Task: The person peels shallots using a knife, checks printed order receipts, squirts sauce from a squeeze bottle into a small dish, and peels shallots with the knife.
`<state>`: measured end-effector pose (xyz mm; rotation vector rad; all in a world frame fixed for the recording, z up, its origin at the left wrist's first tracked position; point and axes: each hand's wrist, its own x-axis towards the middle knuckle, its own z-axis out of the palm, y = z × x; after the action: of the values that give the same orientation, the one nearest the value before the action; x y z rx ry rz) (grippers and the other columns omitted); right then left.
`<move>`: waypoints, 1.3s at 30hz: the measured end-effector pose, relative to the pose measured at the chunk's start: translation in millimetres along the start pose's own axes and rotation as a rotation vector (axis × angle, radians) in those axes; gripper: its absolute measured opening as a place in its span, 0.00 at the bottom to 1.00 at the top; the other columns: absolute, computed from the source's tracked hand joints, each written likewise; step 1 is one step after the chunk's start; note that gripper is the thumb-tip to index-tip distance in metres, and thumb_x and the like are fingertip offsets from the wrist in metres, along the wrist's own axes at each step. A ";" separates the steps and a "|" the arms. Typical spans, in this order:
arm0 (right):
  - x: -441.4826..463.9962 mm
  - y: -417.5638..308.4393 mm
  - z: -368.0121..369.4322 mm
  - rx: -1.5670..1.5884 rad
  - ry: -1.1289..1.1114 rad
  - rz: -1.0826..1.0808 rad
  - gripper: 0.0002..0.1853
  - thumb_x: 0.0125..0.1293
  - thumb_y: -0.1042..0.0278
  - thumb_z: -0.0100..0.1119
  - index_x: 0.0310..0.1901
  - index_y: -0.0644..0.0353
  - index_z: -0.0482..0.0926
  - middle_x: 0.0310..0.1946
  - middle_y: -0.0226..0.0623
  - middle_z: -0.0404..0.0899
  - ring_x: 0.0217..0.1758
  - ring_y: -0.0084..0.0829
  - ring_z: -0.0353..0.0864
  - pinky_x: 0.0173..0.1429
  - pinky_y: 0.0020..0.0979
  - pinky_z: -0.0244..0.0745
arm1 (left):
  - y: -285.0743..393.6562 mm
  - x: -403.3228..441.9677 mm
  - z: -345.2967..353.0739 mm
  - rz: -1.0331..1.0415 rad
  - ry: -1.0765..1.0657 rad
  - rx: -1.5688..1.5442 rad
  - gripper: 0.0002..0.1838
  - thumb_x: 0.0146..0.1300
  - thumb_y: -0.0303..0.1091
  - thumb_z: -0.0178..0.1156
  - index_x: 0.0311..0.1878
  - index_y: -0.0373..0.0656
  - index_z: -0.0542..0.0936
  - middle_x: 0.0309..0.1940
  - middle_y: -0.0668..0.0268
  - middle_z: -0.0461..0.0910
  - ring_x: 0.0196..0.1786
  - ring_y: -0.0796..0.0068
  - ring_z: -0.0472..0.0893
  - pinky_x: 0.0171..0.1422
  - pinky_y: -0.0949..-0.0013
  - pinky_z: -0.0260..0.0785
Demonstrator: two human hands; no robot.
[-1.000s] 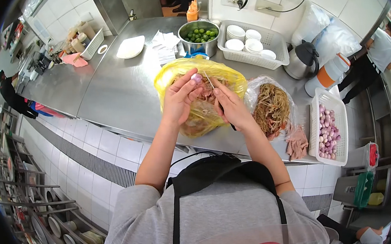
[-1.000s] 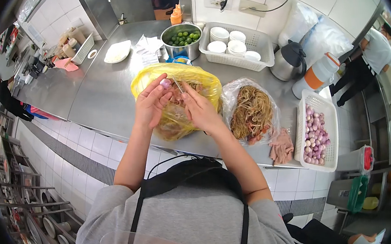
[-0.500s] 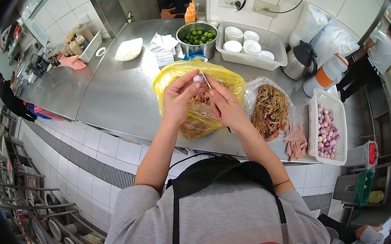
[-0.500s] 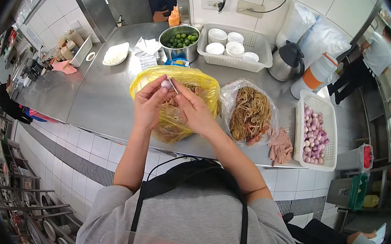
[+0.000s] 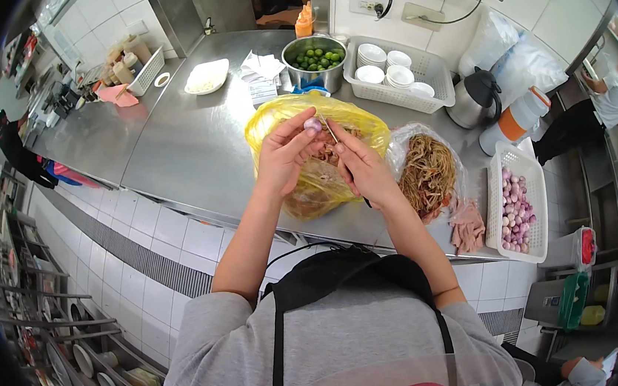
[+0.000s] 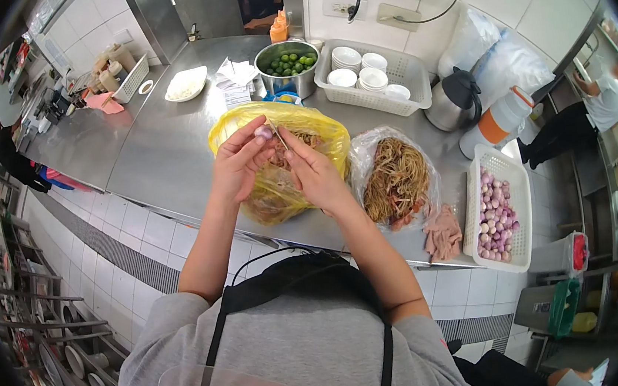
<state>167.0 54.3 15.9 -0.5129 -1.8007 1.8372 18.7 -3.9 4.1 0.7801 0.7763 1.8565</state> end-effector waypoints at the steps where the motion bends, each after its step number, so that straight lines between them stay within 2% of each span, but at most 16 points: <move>1: 0.2 0.5 -0.4 -0.017 0.010 0.038 0.23 0.68 0.62 0.37 0.64 0.47 0.53 0.12 0.24 0.57 0.11 0.14 0.52 0.14 0.15 0.53 | 0.2 0.6 1.4 0.012 0.014 0.035 0.17 0.57 0.22 0.53 0.51 0.35 0.71 0.40 0.61 0.76 0.40 0.75 0.78 0.44 0.76 0.74; 3: -0.6 -1.5 0.9 -0.036 0.023 0.072 0.23 0.68 0.62 0.37 0.64 0.47 0.53 0.12 0.24 0.57 0.11 0.14 0.52 0.14 0.15 0.53 | -2.7 2.9 0.2 0.025 0.031 0.094 0.16 0.57 0.22 0.54 0.50 0.35 0.71 0.40 0.62 0.76 0.39 0.76 0.78 0.44 0.77 0.74; 9: -1.3 -9.4 8.0 0.019 0.009 -0.031 0.23 0.68 0.60 0.37 0.64 0.49 0.55 0.11 0.24 0.57 0.11 0.14 0.53 0.14 0.16 0.54 | -2.0 4.0 4.5 0.066 0.043 0.240 0.15 0.56 0.22 0.54 0.48 0.35 0.73 0.38 0.63 0.77 0.38 0.78 0.77 0.43 0.76 0.73; 10: -0.2 -8.3 7.2 0.041 0.031 -0.003 0.22 0.68 0.63 0.38 0.64 0.49 0.55 0.12 0.23 0.57 0.12 0.13 0.54 0.15 0.16 0.53 | -1.3 3.4 5.5 0.084 0.029 0.284 0.15 0.56 0.22 0.54 0.48 0.35 0.73 0.38 0.63 0.77 0.38 0.78 0.77 0.43 0.76 0.73; 11: 0.0 -7.0 6.8 0.063 0.054 0.025 0.22 0.67 0.65 0.39 0.64 0.49 0.56 0.13 0.21 0.57 0.14 0.12 0.55 0.17 0.17 0.53 | -1.2 2.8 6.8 0.082 0.029 0.284 0.15 0.56 0.22 0.54 0.48 0.35 0.73 0.38 0.63 0.77 0.38 0.78 0.77 0.43 0.76 0.73; 13: -1.4 -4.5 6.0 0.105 0.053 0.037 0.23 0.67 0.65 0.39 0.64 0.49 0.55 0.13 0.21 0.57 0.13 0.13 0.54 0.16 0.17 0.53 | -0.9 3.1 10.9 0.082 0.030 0.195 0.14 0.54 0.23 0.57 0.45 0.34 0.75 0.38 0.63 0.78 0.36 0.79 0.78 0.41 0.78 0.72; 17: -3.3 -2.9 2.6 0.264 0.029 0.042 0.23 0.68 0.63 0.38 0.64 0.47 0.53 0.12 0.22 0.56 0.12 0.13 0.54 0.14 0.16 0.52 | 2.2 1.7 16.7 0.035 0.041 0.101 0.14 0.55 0.23 0.57 0.46 0.34 0.75 0.37 0.63 0.78 0.36 0.80 0.78 0.41 0.78 0.72; 20: -3.8 -3.5 5.2 0.084 -0.005 0.021 0.23 0.68 0.60 0.37 0.65 0.47 0.51 0.12 0.25 0.57 0.10 0.15 0.52 0.13 0.16 0.54 | -0.6 2.3 13.3 0.073 0.064 0.154 0.14 0.54 0.23 0.58 0.45 0.34 0.75 0.37 0.63 0.78 0.36 0.80 0.78 0.40 0.79 0.72; 24: -4.2 -4.0 5.5 0.101 -0.028 0.001 0.24 0.68 0.60 0.37 0.65 0.47 0.51 0.12 0.25 0.57 0.10 0.15 0.52 0.14 0.16 0.54 | -0.8 1.4 12.9 0.106 0.078 0.255 0.14 0.54 0.22 0.58 0.45 0.34 0.75 0.35 0.63 0.79 0.34 0.80 0.78 0.38 0.79 0.72; 26: -7.3 -7.8 8.9 0.129 -0.007 0.008 0.24 0.68 0.62 0.38 0.65 0.47 0.52 0.14 0.21 0.58 0.13 0.12 0.54 0.15 0.16 0.52 | -0.1 1.4 13.1 0.121 0.081 0.284 0.14 0.53 0.22 0.58 0.45 0.33 0.74 0.35 0.63 0.79 0.33 0.81 0.78 0.37 0.79 0.71; 28: -6.5 -2.0 10.6 0.101 0.003 -0.016 0.24 0.68 0.61 0.38 0.65 0.47 0.52 0.13 0.23 0.57 0.11 0.13 0.53 0.14 0.16 0.53 | 1.2 1.7 13.1 0.080 0.099 0.343 0.15 0.53 0.21 0.57 0.46 0.34 0.74 0.35 0.63 0.78 0.35 0.79 0.77 0.41 0.76 0.73; 31: -4.6 2.2 12.8 0.082 0.033 -0.051 0.23 0.68 0.60 0.37 0.65 0.47 0.52 0.12 0.25 0.57 0.10 0.14 0.52 0.13 0.16 0.54 | -1.3 1.5 9.8 0.094 0.078 0.353 0.14 0.54 0.21 0.57 0.46 0.34 0.74 0.37 0.62 0.78 0.35 0.79 0.77 0.41 0.77 0.73; 35: -7.2 1.8 8.9 0.192 0.018 0.008 0.23 0.68 0.60 0.37 0.64 0.48 0.53 0.12 0.25 0.57 0.10 0.15 0.53 0.13 0.16 0.54 | 0.2 -0.6 9.3 0.079 0.046 0.277 0.14 0.55 0.22 0.56 0.47 0.34 0.74 0.38 0.63 0.77 0.38 0.78 0.78 0.41 0.77 0.73; 39: -8.7 -0.7 6.3 0.281 -0.003 0.039 0.23 0.68 0.60 0.38 0.64 0.47 0.54 0.12 0.25 0.56 0.09 0.15 0.53 0.13 0.16 0.53 | 1.1 0.9 9.3 -0.011 -0.023 0.067 0.15 0.59 0.25 0.52 0.50 0.34 0.71 0.41 0.62 0.76 0.42 0.75 0.77 0.43 0.76 0.73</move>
<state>170.2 44.0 16.2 -0.4406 -1.5093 2.0750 25.2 -1.8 10.7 0.8363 0.8304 1.8163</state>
